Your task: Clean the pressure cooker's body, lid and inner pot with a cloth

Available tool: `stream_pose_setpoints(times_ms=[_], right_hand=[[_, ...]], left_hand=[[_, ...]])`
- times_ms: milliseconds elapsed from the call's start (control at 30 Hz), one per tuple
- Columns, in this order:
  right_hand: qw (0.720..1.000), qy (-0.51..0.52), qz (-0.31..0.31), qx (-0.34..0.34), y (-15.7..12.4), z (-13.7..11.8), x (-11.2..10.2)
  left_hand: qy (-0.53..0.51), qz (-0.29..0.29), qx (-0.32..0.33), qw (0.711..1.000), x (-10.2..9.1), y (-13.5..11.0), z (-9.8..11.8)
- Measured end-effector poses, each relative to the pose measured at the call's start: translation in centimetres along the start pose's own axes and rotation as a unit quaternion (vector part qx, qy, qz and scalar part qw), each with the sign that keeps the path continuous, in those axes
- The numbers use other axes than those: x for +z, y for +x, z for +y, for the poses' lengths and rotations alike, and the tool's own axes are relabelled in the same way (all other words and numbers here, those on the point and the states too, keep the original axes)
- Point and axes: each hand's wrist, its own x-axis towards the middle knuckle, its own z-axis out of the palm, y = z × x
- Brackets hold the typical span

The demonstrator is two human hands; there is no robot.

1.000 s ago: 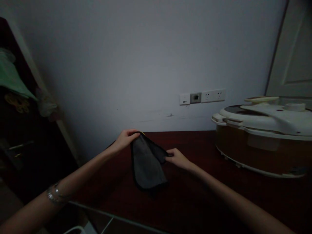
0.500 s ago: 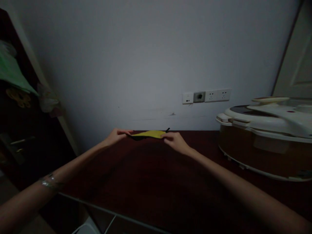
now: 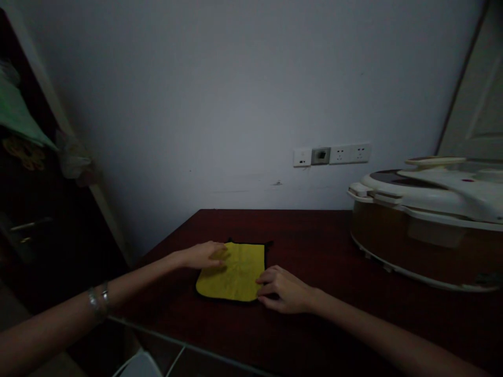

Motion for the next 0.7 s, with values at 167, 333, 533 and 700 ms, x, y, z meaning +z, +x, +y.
stream_pose_setpoints(times_ms=[167,333,533,700], right_hand=[[1.0,0.016,-0.007,0.011,-1.5,-0.8,0.7],[0.999,0.032,-0.03,0.032,-3.1,-1.8,0.2],[0.995,0.069,-0.051,0.054,-4.8,-2.9,-0.3],[0.994,0.067,-0.069,0.051,-6.7,-3.8,-2.8]], left_hand=[[0.048,-0.171,0.007,0.984,3.6,0.9,0.2],[0.033,-0.212,-0.012,0.977,3.6,1.3,0.3],[0.052,-0.261,-0.05,0.963,3.3,2.6,3.5],[0.067,-0.189,-0.043,0.979,4.9,5.6,4.1]])
